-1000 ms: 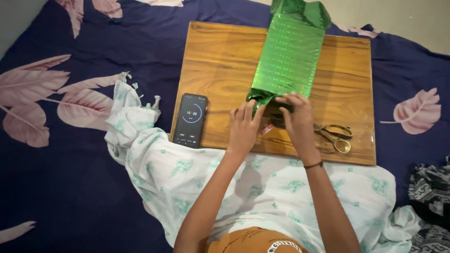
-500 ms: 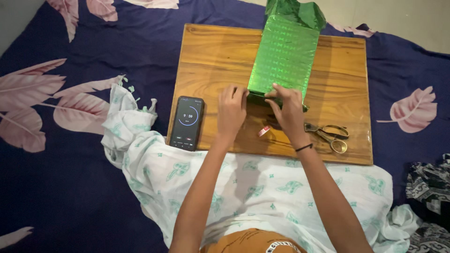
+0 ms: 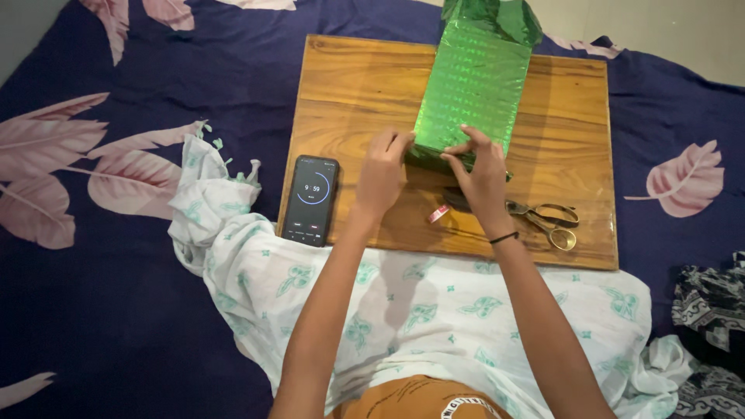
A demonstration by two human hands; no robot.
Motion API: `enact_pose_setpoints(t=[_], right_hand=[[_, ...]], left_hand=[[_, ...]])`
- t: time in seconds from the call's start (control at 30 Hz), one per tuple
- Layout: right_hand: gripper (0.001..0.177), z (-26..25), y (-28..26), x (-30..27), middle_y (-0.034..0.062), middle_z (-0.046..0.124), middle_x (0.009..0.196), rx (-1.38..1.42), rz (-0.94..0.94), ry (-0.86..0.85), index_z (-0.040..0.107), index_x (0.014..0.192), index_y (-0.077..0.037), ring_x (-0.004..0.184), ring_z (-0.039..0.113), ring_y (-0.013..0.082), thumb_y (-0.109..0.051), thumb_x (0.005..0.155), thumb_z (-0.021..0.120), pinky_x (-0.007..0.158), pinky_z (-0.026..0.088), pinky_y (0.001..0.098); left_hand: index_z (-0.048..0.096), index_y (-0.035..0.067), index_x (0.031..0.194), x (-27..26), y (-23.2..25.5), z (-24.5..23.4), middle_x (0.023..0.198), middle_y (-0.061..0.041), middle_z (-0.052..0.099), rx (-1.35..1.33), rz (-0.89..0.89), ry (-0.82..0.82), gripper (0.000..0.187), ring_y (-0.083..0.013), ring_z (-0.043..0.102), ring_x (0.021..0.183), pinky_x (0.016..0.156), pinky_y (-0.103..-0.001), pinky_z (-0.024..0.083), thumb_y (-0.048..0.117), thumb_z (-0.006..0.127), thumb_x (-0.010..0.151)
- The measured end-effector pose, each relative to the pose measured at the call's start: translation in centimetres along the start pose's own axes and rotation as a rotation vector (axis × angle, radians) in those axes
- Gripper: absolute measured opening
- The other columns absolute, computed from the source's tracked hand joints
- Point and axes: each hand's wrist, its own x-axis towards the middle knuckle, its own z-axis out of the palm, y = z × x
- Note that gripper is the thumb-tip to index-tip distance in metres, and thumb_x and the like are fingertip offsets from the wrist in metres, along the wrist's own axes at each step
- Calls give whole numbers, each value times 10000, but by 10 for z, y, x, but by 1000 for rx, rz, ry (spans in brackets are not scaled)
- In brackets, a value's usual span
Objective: The person wraps a rectangular item in green bubble wrap on a wooden board. They fold the paper, apply clear tape to seal the edges, and use scissors to trim excess paper.
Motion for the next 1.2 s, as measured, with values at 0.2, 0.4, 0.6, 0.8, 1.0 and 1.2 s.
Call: enact_pose_setpoints(t=[0.2,0.4,0.6,0.8,1.0,1.2], right_hand=[[601,-22,25,1,39,755,1034,157,75,-50,473,1437,-100,1055,679,215,-81,946,819,1015,465,389],[428,-59,28,5,102,704,1072,256,180,-91,564,1313,-51,1035,691,228,-24,949,788,929,534,361],[146,-58,3,5,105,656,1119,176,78,-171,693,1062,-45,1072,647,293,-32,933,761,904,545,391],[125,-43,-5,8,66,653,1062,21,-1,-132,695,1006,-68,1048,594,304,-68,913,779,948,448,432],[113,-41,-4,6,65,638,1067,-35,-29,-140,710,1001,-82,1059,584,300,-39,909,761,960,425,436],[127,-37,-5,2,71,629,1093,-37,-55,-112,692,1014,-74,1105,579,313,-32,914,757,990,422,453]], left_hand=[[635,9,1130,5,-8,8,1070,-150,604,45,285,-77,294,-352,613,1062,929,-429,511,-47,608,843],[637,-6,1181,-6,20,42,1034,-127,601,-67,183,-70,291,-307,647,983,855,-377,536,-63,586,901],[628,-18,1210,-10,25,38,1030,-149,592,-176,73,-111,273,-338,638,971,830,-414,519,-54,581,943],[621,-12,1202,-8,26,36,1066,-160,597,-199,67,-91,268,-373,629,1003,830,-439,507,-61,547,949],[617,-6,1188,-8,24,40,1059,-152,597,-219,48,-78,221,-366,639,996,844,-436,515,-40,553,980],[629,4,1196,-8,24,38,1074,-148,607,-207,16,-98,272,-352,652,1008,837,-431,521,-54,544,945]])
